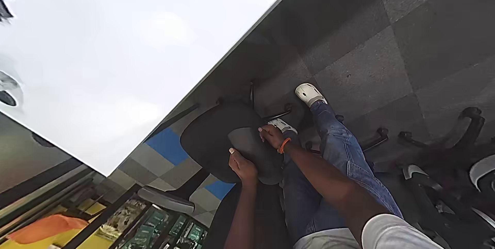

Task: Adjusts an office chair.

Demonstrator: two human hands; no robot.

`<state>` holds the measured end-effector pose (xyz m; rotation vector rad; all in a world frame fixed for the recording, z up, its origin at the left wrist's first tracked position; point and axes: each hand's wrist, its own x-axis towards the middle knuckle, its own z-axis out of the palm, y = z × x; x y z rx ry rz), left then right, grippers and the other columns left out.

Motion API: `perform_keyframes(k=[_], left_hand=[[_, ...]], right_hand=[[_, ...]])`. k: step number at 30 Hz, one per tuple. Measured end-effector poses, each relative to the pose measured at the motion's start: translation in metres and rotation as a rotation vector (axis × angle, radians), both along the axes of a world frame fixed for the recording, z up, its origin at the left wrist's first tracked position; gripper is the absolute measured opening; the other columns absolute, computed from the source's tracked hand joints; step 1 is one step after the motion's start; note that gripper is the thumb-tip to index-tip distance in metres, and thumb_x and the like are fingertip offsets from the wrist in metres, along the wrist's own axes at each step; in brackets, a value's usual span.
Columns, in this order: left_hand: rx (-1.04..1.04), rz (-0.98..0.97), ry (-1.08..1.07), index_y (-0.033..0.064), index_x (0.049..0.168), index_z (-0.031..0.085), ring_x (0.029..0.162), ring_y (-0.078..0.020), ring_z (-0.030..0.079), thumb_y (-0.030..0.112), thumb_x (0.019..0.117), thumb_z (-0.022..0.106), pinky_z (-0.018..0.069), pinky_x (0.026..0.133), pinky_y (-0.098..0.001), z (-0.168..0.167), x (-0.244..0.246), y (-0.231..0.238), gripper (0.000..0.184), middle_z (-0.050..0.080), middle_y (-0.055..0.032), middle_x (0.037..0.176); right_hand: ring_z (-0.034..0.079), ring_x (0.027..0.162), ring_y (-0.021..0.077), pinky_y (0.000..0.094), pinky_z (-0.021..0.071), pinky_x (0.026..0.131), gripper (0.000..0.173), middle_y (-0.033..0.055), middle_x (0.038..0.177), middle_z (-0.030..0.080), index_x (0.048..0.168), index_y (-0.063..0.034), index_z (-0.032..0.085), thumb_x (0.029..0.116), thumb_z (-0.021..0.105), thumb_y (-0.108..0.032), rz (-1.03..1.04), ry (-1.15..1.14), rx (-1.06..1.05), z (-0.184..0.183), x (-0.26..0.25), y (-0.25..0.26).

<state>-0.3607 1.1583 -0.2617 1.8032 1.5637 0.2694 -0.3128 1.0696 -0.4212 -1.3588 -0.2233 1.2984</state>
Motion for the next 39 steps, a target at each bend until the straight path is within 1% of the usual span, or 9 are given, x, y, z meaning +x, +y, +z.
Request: perform_keyframes(k=[9, 12, 16, 20, 25, 28, 31, 34, 39], left_hand=[[0.003, 0.058, -0.055, 0.0108, 0.077, 0.054, 0.066, 0.0045, 0.063, 0.019, 0.109, 0.024, 0.0552, 0.066, -0.0175, 0.079, -0.018, 0.005, 0.045, 0.056, 0.0106, 0.065], [-0.083, 0.145, -0.046, 0.0094, 0.078, 0.056, 0.064, 0.0022, 0.06, 0.022, 0.111, 0.025, 0.0525, 0.064, -0.0185, 0.075, -0.007, 0.001, 0.047, 0.054, 0.0083, 0.065], [-0.31, 0.119, -0.114, 0.0019, 0.103, 0.063, 0.081, -0.0052, 0.066, 0.026, 0.1109, 0.016, 0.0566, 0.075, -0.0241, 0.069, -0.02, 0.012, 0.053, 0.067, 0.0003, 0.085], [-0.15, 0.064, -0.054, -0.0095, 0.119, 0.061, 0.108, -0.0171, 0.068, 0.015, 0.1089, 0.035, 0.0554, 0.096, -0.0333, 0.068, -0.11, 0.079, 0.037, 0.07, -0.0158, 0.115], [0.093, 0.375, 0.327, -0.011, 0.141, 0.047, 0.128, -0.0367, 0.056, 0.03, 0.0999, 0.063, 0.0462, 0.109, -0.0462, 0.08, -0.284, 0.174, 0.06, 0.054, -0.0316, 0.14], [0.02, 0.49, 0.341, -0.0083, 0.147, 0.041, 0.135, -0.0386, 0.051, 0.039, 0.0974, 0.067, 0.0429, 0.113, -0.0489, 0.079, -0.367, 0.211, 0.073, 0.047, -0.0311, 0.148], [-0.189, 0.495, 0.213, 0.0028, 0.141, 0.056, 0.125, -0.0334, 0.059, 0.051, 0.0981, 0.063, 0.0482, 0.103, -0.0538, 0.062, -0.408, 0.243, 0.065, 0.06, -0.0217, 0.139], [-0.371, 0.457, -0.009, 0.0076, 0.139, 0.057, 0.124, -0.0281, 0.062, 0.056, 0.1005, 0.056, 0.0509, 0.105, -0.0516, 0.046, -0.414, 0.263, 0.062, 0.063, -0.0155, 0.135], [-0.489, 0.45, -0.22, -0.0017, 0.123, 0.063, 0.099, -0.0259, 0.068, 0.046, 0.1059, 0.051, 0.0562, 0.091, -0.0503, 0.007, -0.416, 0.271, 0.052, 0.069, -0.019, 0.11]], right_hand=[[0.06, 0.07, 0.0245, 0.0485, 0.0504, 0.072, 0.048, 0.0099, 0.073, 0.058, 0.085, -0.002, 0.06, 0.1083, 0.036, -0.037, 0.142, -0.084, -0.012, 0.076, -0.008, 0.009], [0.054, 0.064, 0.0149, 0.0371, 0.0477, 0.065, 0.044, 0.0042, 0.067, 0.054, 0.078, -0.0024, 0.06, 0.1068, 0.04, -0.029, -0.035, -0.085, 0.01, 0.072, -0.01, 0.002], [0.067, 0.085, 0.0108, 0.0328, 0.055, 0.086, 0.044, 0.0073, 0.091, 0.071, 0.108, 0.0064, 0.063, 0.1062, 0.034, -0.025, -0.134, 0.104, 0.01, 0.067, 0.018, -0.019], [0.07, 0.105, 0.0195, 0.0416, 0.0567, 0.095, 0.069, 0.0125, 0.116, 0.071, 0.13, 0.0023, 0.055, 0.1075, 0.018, -0.051, -0.276, -0.131, -0.133, 0.068, 0.079, -0.052], [0.07, 0.096, 0.0114, 0.0362, 0.0582, 0.09, 0.05, -0.0106, 0.103, 0.072, 0.116, -0.0266, 0.062, 0.1027, 0.034, -0.066, -0.402, -0.437, 0.227, 0.168, 0.131, -0.004], [0.07, 0.098, 0.0098, 0.0351, 0.0588, 0.089, 0.044, -0.0126, 0.104, 0.072, 0.114, -0.0324, 0.066, 0.1044, 0.036, -0.062, -0.118, -0.506, 0.381, 0.236, 0.083, 0.043], [0.069, 0.097, 0.0132, 0.0363, 0.0598, 0.088, 0.038, 0.0017, 0.102, 0.072, 0.111, -0.0099, 0.068, 0.1086, 0.044, -0.039, 0.277, -0.442, 0.454, 0.256, 0.009, 0.09], [0.068, 0.093, 0.0125, 0.032, 0.0592, 0.085, 0.027, 0.008, 0.102, 0.07, 0.113, -0.0002, 0.066, 0.1032, 0.055, -0.023, 0.612, -0.37, 0.315, 0.247, -0.075, 0.135], [0.069, 0.102, 0.0173, 0.0352, 0.0576, 0.089, 0.046, 0.0115, 0.122, 0.068, 0.134, -0.0036, 0.059, 0.1005, 0.063, -0.035, 0.937, -0.199, -0.076, 0.188, -0.19, 0.222]])
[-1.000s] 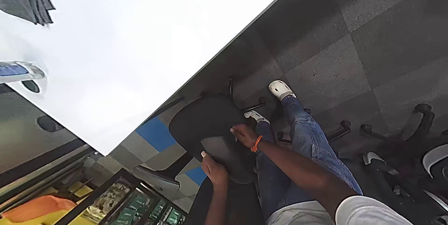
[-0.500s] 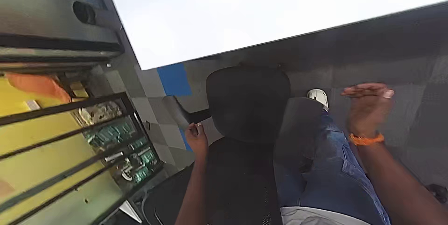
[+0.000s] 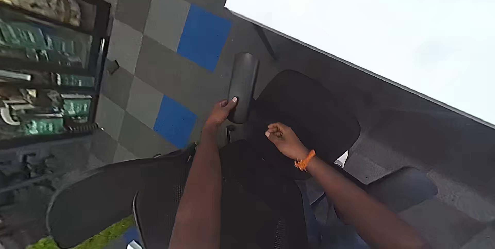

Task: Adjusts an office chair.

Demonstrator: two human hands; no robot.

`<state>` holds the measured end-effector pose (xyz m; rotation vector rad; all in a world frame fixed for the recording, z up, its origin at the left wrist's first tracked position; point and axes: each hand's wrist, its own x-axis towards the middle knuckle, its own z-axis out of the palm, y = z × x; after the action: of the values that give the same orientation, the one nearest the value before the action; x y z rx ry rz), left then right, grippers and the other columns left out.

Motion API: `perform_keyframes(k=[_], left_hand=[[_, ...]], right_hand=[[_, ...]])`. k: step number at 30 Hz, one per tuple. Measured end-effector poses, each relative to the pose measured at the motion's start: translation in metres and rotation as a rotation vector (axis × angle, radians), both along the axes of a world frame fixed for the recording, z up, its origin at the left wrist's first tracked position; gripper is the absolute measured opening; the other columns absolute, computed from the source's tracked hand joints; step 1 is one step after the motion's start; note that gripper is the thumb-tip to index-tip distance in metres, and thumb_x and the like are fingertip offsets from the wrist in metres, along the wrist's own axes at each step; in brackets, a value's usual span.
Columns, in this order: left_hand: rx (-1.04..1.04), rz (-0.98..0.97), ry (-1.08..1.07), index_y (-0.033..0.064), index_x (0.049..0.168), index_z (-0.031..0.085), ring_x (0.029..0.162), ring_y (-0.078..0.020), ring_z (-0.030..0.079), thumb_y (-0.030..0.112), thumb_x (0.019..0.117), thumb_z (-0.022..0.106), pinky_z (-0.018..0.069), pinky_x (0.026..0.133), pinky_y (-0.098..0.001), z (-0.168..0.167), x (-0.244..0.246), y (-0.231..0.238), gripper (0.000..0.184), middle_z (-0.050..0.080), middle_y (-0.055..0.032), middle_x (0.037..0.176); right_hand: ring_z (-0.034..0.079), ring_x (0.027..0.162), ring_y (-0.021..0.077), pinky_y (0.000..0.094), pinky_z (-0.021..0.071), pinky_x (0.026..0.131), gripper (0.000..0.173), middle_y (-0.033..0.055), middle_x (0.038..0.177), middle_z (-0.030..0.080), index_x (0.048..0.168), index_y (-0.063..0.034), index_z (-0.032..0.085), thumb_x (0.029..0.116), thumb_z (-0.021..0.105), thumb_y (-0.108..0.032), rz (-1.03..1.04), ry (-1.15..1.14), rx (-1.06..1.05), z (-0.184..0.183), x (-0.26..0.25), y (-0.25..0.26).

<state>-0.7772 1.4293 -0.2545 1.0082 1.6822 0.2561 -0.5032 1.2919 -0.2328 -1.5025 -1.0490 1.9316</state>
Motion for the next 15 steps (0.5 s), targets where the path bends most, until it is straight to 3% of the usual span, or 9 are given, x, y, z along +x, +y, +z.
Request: perform_keyframes(k=[3, 5, 6, 7, 9, 11, 13, 14, 15], left_hand=[[-0.051, 0.201, -0.271, 0.0035, 0.144, 0.048, 0.122, -0.0263, 0.062, 0.057, 0.1085, 0.025, 0.0524, 0.103, -0.05, -0.02, -0.001, -0.008, 0.068, 0.062, -0.0169, 0.134], [-0.003, 0.311, -0.319, 0.0043, 0.141, 0.053, 0.117, -0.0248, 0.064, 0.052, 0.1103, 0.025, 0.0542, 0.1, -0.0482, -0.033, 0.008, -0.005, 0.063, 0.066, -0.0152, 0.129], [0.056, 0.317, -0.344, 0.0039, 0.136, 0.057, 0.108, -0.0206, 0.067, 0.039, 0.112, 0.03, 0.0563, 0.094, -0.0442, -0.039, 0.012, -0.002, 0.051, 0.068, -0.0127, 0.121], [0.117, 0.287, -0.394, 0.0033, 0.137, 0.057, 0.104, -0.0157, 0.068, 0.023, 0.1111, 0.034, 0.0572, 0.092, -0.0392, -0.045, 0.014, 0.002, 0.04, 0.069, -0.0099, 0.118], [0.227, 0.217, -0.458, -0.0019, 0.128, 0.062, 0.096, -0.0084, 0.068, 0.004, 0.1023, 0.05, 0.0578, 0.089, -0.0314, -0.057, 0.015, 0.008, 0.029, 0.071, -0.006, 0.108], [0.316, 0.128, -0.451, -0.0001, 0.109, 0.065, 0.081, 0.0011, 0.065, 0.006, 0.0945, 0.055, 0.0582, 0.078, -0.0232, -0.071, 0.019, 0.005, 0.018, 0.07, 0.002, 0.09], [0.285, 0.154, -0.459, -0.0002, 0.113, 0.06, 0.082, 0.004, 0.062, 0.01, 0.1032, 0.042, 0.0553, 0.078, -0.0178, -0.058, 0.034, 0.002, 0.023, 0.067, 0.0012, 0.091], [0.225, 0.193, -0.385, -0.0012, 0.116, 0.059, 0.085, 0.0022, 0.063, 0.008, 0.1029, 0.04, 0.0545, 0.08, -0.0164, -0.038, 0.046, 0.002, 0.025, 0.067, -0.0028, 0.094], [0.076, 0.24, -0.258, -0.0069, 0.122, 0.058, 0.094, -0.0073, 0.064, 0.004, 0.1062, 0.039, 0.0535, 0.088, -0.0212, -0.015, 0.06, 0.014, 0.027, 0.067, -0.0135, 0.105]], right_hand=[[0.063, 0.122, 0.0315, 0.0492, 0.0542, 0.099, 0.07, 0.0206, 0.144, 0.055, 0.153, -0.0064, 0.037, 0.0996, 0.064, -0.043, -0.122, 0.03, -0.056, -0.02, -0.044, 0.051], [0.058, 0.127, 0.0312, 0.0521, 0.0516, 0.101, 0.081, 0.0178, 0.149, 0.051, 0.158, -0.0162, 0.029, 0.0963, 0.064, -0.055, -0.221, -0.002, -0.052, -0.024, -0.063, 0.08], [0.059, 0.128, 0.0267, 0.0488, 0.0517, 0.103, 0.08, 0.0151, 0.147, 0.054, 0.156, -0.0164, 0.032, 0.0948, 0.065, -0.057, -0.275, -0.018, -0.03, -0.028, -0.071, 0.097], [0.06, 0.126, 0.0232, 0.0445, 0.0523, 0.105, 0.075, 0.0155, 0.14, 0.058, 0.15, -0.0099, 0.038, 0.0948, 0.068, -0.051, -0.349, -0.012, 0.004, -0.032, -0.079, 0.114], [0.064, 0.116, 0.0218, 0.0419, 0.0543, 0.101, 0.066, 0.0167, 0.126, 0.064, 0.138, -0.0026, 0.049, 0.092, 0.075, -0.042, -0.475, -0.025, 0.048, -0.039, -0.089, 0.133], [0.068, 0.109, 0.018, 0.0379, 0.0576, 0.097, 0.06, 0.013, 0.118, 0.068, 0.132, -0.003, 0.054, 0.089, 0.08, -0.035, -0.531, -0.029, 0.115, -0.041, -0.09, 0.139], [0.069, 0.108, 0.0154, 0.0349, 0.0585, 0.096, 0.059, 0.0106, 0.117, 0.069, 0.133, -0.0035, 0.053, 0.0889, 0.08, -0.031, -0.547, 0.003, 0.166, -0.043, -0.087, 0.14], [0.069, 0.108, 0.0154, 0.0347, 0.059, 0.096, 0.059, 0.0103, 0.117, 0.069, 0.134, -0.0034, 0.052, 0.0893, 0.08, -0.029, -0.563, 0.034, 0.173, -0.044, -0.086, 0.139], [0.069, 0.108, 0.0158, 0.0349, 0.059, 0.096, 0.059, 0.0102, 0.117, 0.069, 0.136, -0.0037, 0.051, 0.09, 0.08, -0.027, -0.575, 0.059, 0.169, -0.045, -0.085, 0.139]])
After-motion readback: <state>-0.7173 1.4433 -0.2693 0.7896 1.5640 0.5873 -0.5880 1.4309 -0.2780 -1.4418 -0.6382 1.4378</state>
